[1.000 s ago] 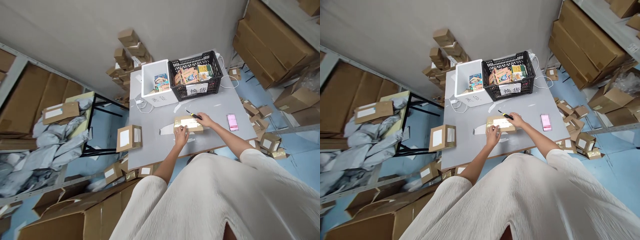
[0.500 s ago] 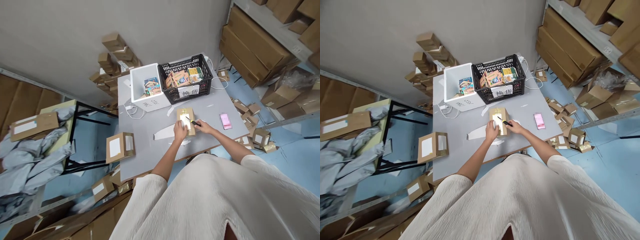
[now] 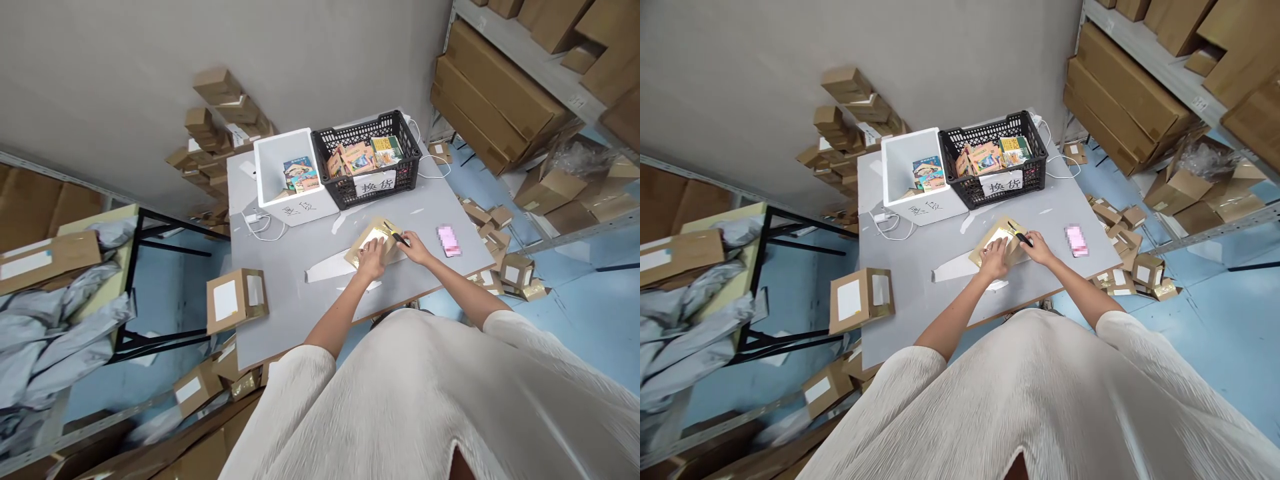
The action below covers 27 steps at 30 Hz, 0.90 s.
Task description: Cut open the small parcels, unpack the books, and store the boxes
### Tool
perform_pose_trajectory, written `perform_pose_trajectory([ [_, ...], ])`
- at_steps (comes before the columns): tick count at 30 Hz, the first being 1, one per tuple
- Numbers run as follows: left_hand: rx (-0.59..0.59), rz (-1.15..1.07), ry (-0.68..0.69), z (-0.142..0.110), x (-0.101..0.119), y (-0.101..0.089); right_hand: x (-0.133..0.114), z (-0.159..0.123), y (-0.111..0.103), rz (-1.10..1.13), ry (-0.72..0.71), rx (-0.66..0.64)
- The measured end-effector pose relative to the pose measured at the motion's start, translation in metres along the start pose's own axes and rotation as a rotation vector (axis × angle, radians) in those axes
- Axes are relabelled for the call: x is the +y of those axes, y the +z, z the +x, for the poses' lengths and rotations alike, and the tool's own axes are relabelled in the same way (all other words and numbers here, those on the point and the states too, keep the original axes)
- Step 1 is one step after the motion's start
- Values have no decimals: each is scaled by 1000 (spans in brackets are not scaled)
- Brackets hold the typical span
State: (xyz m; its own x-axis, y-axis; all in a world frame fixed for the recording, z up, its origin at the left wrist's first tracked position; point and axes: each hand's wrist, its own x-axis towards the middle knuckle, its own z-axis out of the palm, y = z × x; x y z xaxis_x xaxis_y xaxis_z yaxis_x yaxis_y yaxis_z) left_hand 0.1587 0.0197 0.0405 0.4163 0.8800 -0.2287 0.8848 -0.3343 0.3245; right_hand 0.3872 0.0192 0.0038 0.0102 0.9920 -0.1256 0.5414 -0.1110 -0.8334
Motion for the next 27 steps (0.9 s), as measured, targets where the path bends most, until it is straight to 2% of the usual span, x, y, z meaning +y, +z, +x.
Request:
perform_pose_trajectory([
  [3,-33,48,97,-7,-9,-7,-2,-1,5,30,29,31],
  [8,3,93,97,-13,-2,-9,-2,-4,11,174,101,-55],
  [11,10,104,112,-11,2,-6,1,-4,5,197,88,-68],
  [17,-40,128,110,3,-4,-4,9,-5,-34,82,5,-177],
  [23,-55,137,111,11,-3,-1,14,-1,-76,46,61,-294],
  [27,-34,114,102,9,-2,1,16,11,-101,-129,5,-418],
])
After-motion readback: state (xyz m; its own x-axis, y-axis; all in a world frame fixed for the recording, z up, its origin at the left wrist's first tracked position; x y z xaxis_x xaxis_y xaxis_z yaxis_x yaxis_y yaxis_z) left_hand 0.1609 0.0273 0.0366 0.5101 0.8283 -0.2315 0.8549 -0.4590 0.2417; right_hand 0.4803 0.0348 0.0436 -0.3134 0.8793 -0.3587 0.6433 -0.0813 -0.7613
